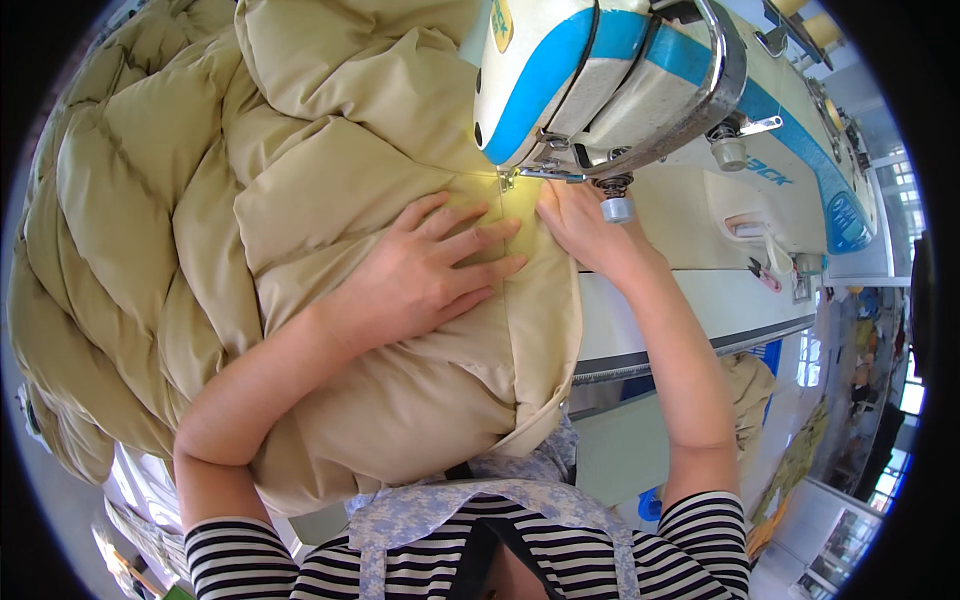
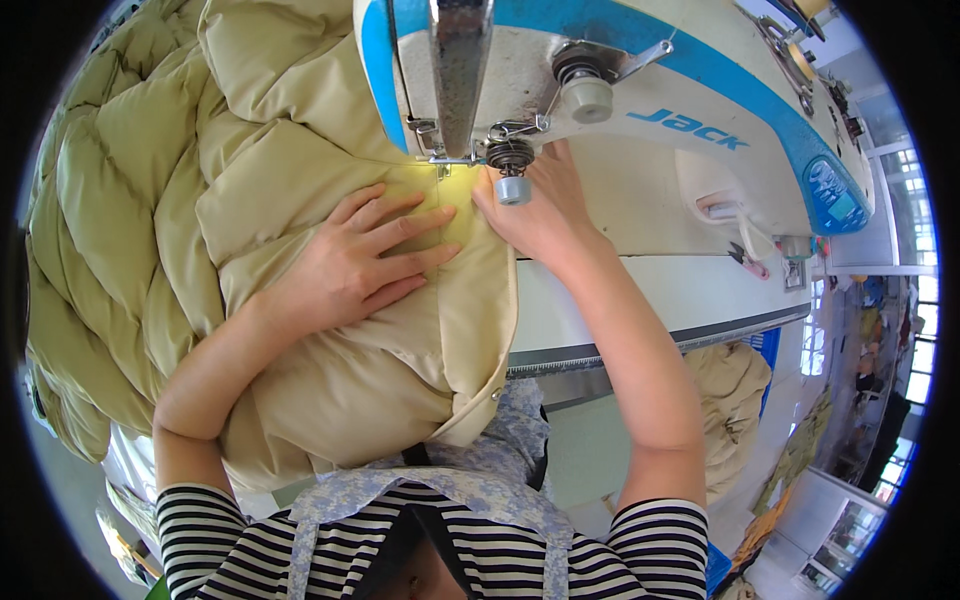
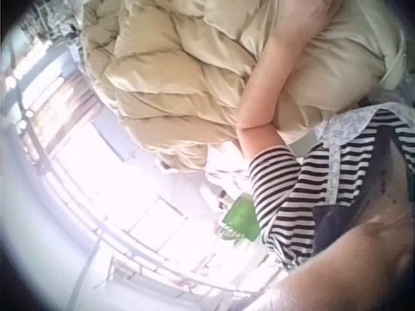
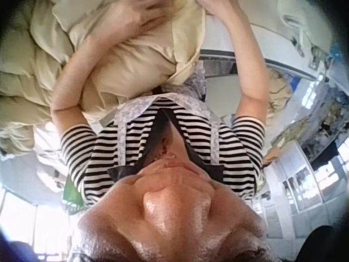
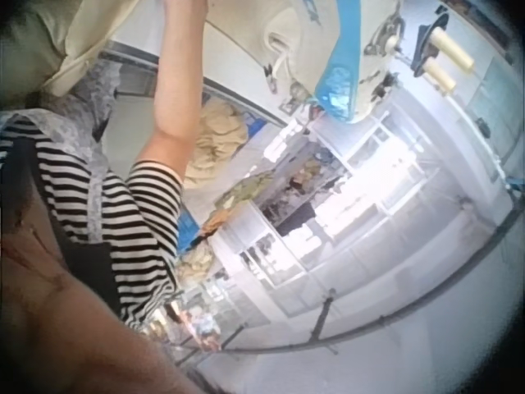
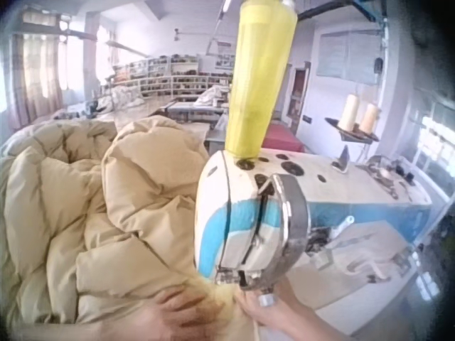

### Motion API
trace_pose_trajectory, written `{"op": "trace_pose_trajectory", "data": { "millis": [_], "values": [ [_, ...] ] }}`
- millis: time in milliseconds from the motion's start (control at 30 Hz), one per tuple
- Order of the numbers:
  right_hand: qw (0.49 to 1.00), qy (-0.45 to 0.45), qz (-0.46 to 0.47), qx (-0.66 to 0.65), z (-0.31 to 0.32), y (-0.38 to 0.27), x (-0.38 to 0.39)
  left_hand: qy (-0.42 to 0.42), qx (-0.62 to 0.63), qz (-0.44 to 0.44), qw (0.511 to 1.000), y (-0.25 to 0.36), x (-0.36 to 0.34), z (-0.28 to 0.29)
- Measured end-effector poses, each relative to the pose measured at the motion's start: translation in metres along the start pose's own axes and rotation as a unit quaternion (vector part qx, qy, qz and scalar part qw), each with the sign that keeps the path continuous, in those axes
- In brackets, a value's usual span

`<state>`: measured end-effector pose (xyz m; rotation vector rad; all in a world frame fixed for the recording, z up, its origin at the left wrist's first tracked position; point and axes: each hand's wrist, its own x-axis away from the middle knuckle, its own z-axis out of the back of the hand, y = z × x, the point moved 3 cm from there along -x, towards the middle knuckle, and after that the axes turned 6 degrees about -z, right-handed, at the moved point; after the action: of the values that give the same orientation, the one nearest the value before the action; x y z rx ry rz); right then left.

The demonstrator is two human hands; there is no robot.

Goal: The person sews a beige quilted fabric using a sewing machine. They guide the fabric under the needle, adjust its position, and continue stitching along seams. The person occasionally lifts and repositions the fabric to align edges before resuming sewing.

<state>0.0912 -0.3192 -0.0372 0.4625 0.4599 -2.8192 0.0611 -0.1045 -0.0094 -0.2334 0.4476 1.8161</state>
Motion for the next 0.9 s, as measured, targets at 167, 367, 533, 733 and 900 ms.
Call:
{"op": "trace_pose_trajectory", "data": {
  "millis": [167, 367, 533, 733, 900],
  "values": [
    [1.000, -0.010, 0.006, 0.008, -0.008, 0.002, -0.004, -0.002, 0.009, -0.019, 1.000, -0.012, 0.003, 0.002],
    [0.997, -0.056, -0.047, -0.016, -0.009, 0.003, -0.004, -0.002, 0.023, -0.017, 1.000, -0.017, 0.007, 0.000],
    [0.994, -0.033, -0.076, -0.073, -0.013, 0.010, -0.011, -0.008, 0.032, -0.024, 0.999, -0.028, 0.005, -0.001],
    [0.991, 0.012, -0.089, -0.100, 0.033, -0.028, 0.018, 0.011, 0.057, -0.017, 0.998, -0.021, 0.022, 0.013],
    [0.978, -0.080, 0.041, -0.190, 0.084, -0.108, 0.139, 0.142, -0.019, 0.280, 0.949, 0.021, 0.124, 0.078]
  ]
}}
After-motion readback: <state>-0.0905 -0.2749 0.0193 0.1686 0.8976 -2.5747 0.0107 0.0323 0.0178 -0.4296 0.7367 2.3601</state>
